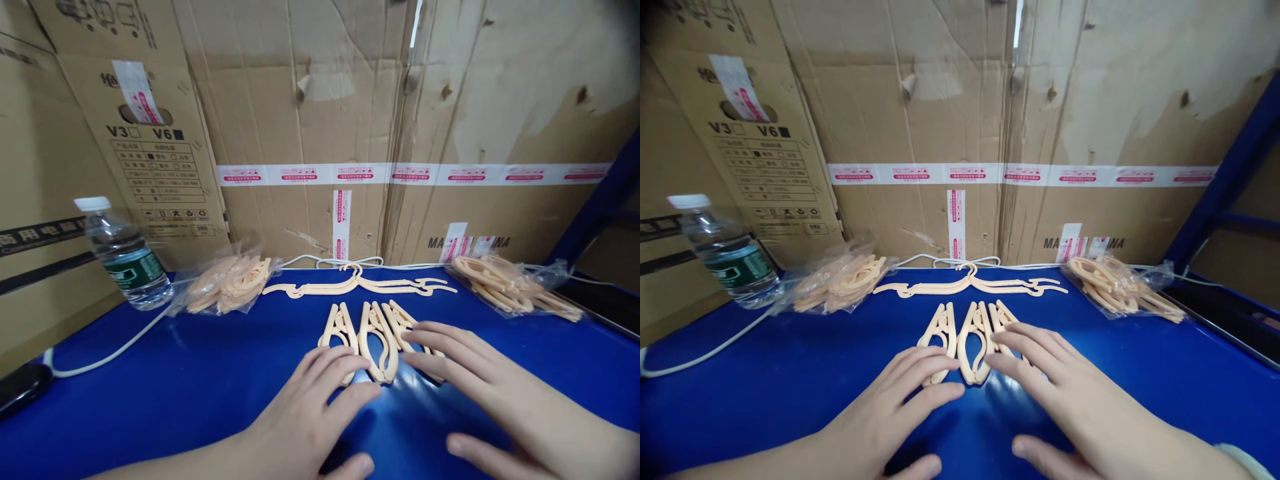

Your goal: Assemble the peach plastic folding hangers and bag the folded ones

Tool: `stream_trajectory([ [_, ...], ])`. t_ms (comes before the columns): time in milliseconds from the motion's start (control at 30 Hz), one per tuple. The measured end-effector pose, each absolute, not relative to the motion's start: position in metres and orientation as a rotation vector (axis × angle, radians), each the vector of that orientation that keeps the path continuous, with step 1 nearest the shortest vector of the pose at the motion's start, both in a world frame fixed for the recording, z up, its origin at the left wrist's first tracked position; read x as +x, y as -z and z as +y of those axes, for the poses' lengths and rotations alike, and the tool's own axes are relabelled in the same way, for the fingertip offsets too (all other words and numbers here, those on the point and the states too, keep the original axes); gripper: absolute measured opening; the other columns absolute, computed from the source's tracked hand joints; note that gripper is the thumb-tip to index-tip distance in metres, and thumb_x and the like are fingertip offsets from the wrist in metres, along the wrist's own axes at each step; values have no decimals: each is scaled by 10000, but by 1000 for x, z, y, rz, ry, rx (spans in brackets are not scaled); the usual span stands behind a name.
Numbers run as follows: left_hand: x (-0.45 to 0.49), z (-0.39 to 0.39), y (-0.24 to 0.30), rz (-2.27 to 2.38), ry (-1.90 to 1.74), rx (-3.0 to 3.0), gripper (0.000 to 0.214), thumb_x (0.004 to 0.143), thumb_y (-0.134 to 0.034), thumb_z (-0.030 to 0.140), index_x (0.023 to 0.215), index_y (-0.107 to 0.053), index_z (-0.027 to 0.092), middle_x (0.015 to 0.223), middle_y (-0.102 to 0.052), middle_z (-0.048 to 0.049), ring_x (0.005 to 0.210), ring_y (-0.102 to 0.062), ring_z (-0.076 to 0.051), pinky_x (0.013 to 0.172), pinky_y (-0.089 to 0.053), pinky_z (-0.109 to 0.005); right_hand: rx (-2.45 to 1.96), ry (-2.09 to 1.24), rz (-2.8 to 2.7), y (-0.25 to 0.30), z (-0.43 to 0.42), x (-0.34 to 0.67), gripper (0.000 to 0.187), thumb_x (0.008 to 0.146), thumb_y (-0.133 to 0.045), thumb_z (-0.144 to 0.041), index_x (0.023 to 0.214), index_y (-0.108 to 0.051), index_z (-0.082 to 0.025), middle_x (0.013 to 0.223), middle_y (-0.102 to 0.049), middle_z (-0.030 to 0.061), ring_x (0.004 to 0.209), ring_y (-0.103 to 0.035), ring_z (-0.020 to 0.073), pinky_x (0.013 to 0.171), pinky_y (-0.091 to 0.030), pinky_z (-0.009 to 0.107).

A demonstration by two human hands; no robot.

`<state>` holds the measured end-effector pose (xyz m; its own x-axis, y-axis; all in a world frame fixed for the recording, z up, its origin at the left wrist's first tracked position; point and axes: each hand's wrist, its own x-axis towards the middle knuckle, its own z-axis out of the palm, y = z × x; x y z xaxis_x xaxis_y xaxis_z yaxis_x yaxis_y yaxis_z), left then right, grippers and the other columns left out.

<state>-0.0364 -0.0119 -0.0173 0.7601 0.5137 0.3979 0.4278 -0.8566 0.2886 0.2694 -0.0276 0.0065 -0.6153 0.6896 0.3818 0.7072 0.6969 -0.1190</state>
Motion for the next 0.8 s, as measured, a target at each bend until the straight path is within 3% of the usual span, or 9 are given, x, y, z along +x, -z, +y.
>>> stream_trajectory([
  [100, -36, -9, 24, 853, -584, 2814, 665, 863, -607, 525, 1448, -401, 285, 1522, -417, -110, 1390, -346, -406, 1128, -208, -658, -973, 57, -2727, -12, -20, 256, 794, 891, -607, -500, 1543, -183, -346, 1537, -328, 71, 1376, -330, 398, 1027, -424, 632],
  [200, -37, -1, 31, 820, -473, 2828, 832, 840, -582, 629, 1530, -246, 307, 1595, -266, -123, 1417, -246, -485, 1063, -190, -754, -961, -18, -2791, -14, -18, 245, 755, 919, -564, -522, 1539, -180, -327, 1534, -288, 90, 1380, -276, 396, 1025, -376, 662],
  [333, -42, 7, 33, 795, -351, 2798, 942, 792, -626, 649, 1547, -187, 295, 1607, -202, -126, 1434, -170, -488, 1079, -215, -724, -972, -141, -2800, -12, -13, 234, 738, 929, -535, -547, 1532, -210, -274, 1532, -251, 124, 1399, -212, 384, 1064, -273, 667],
  [467, -45, 4, 20, 954, -388, 2740, 849, 818, -628, 604, 1527, -255, 321, 1589, -277, -99, 1440, -211, -442, 1106, -187, -703, -1016, -176, -2787, -5, -4, 223, 744, 942, -515, -540, 1538, -200, -227, 1557, -162, 157, 1424, -137, 381, 1086, -195, 673],
  [600, -48, 4, 9, 943, -393, 2700, 802, 818, -671, 497, 1509, -299, 334, 1584, -306, -82, 1448, -222, -414, 1115, -192, -687, -974, -135, -2742, -1, 7, 218, 752, 943, -525, -512, 1547, -194, -213, 1572, -170, 158, 1443, -124, 374, 1096, -188, 677],
  [700, -52, 13, 7, 1000, -569, 2653, 681, 854, -642, 406, 1473, -373, 319, 1551, -382, -77, 1437, -292, -358, 1147, -177, -643, -1012, 42, -2585, 0, 28, 229, 643, 977, -464, -448, 1536, -263, -200, 1560, -281, 148, 1447, -199, 352, 1112, -244, 649],
  [800, -57, 29, 6, 1108, -833, 2514, 459, 903, -557, 319, 1354, -508, 252, 1445, -511, -107, 1357, -431, -306, 1138, -299, -559, -1146, 190, -2348, 4, 63, 257, 460, 1002, -385, -338, 1421, -459, -165, 1401, -526, 174, 1318, -472, 310, 1072, -413, 554],
])
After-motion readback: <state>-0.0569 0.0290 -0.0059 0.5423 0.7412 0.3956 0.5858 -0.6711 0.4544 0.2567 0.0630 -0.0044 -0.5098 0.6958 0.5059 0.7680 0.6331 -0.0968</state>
